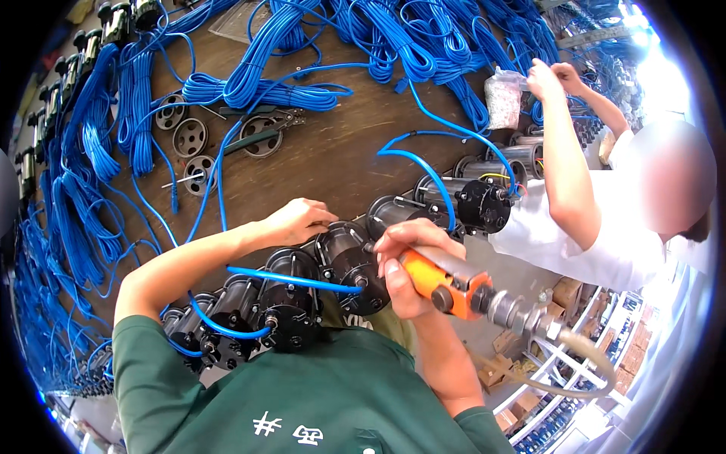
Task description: The person uses a pneumatic screwdriver to secure bolts on a series of black water pump housings arranged in a line on the floor, while also managing blue power cords attached to the units.
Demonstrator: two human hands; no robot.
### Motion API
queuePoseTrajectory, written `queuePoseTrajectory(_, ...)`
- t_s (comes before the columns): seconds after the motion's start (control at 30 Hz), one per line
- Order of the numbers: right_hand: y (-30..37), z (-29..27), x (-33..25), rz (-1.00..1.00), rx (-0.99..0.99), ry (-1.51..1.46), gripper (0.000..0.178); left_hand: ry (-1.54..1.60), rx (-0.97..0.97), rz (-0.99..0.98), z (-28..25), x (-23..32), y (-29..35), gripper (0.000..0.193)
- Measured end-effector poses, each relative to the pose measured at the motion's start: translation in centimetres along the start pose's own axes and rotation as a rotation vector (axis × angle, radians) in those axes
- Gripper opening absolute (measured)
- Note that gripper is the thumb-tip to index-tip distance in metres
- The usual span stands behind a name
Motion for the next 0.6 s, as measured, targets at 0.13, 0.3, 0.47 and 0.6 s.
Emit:
queuePoseTrajectory(0.13, -0.3, 0.5, -0.1, 0.007, 0.023, -0.067, 0.033, 0.055, -0.03, 0.36, -0.1, 3.6, -3.6, 0.038)
queuePoseTrajectory(0.3, -0.1, 0.5, -2.6, 0.076, 0.071, -0.06, 0.037, -0.144, -0.341, 0.443, 0.9, 4.3, -6.2, 0.02)
queuePoseTrajectory(0.47, -1.2, 3.1, -10.0, -0.135, -0.077, -0.073, 0.034, -0.202, -0.292, 0.5, 1.7, 3.5, -6.0, 0.013)
queuePoseTrajectory(0.6, 0.8, 0.9, -4.0, 0.114, 0.067, 0.143, 0.041, -0.175, -0.226, 0.527, 2.1, 3.3, -5.9, 0.014)
Point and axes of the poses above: each hand's wrist, its own y-axis away from the middle knuckle, its own z-axis out of the palm, x = y × z, the point moved 6 cm from there along -y, towards the middle knuckle, and after that the axes turned 8 degrees about -y, right-handed, at the moved point
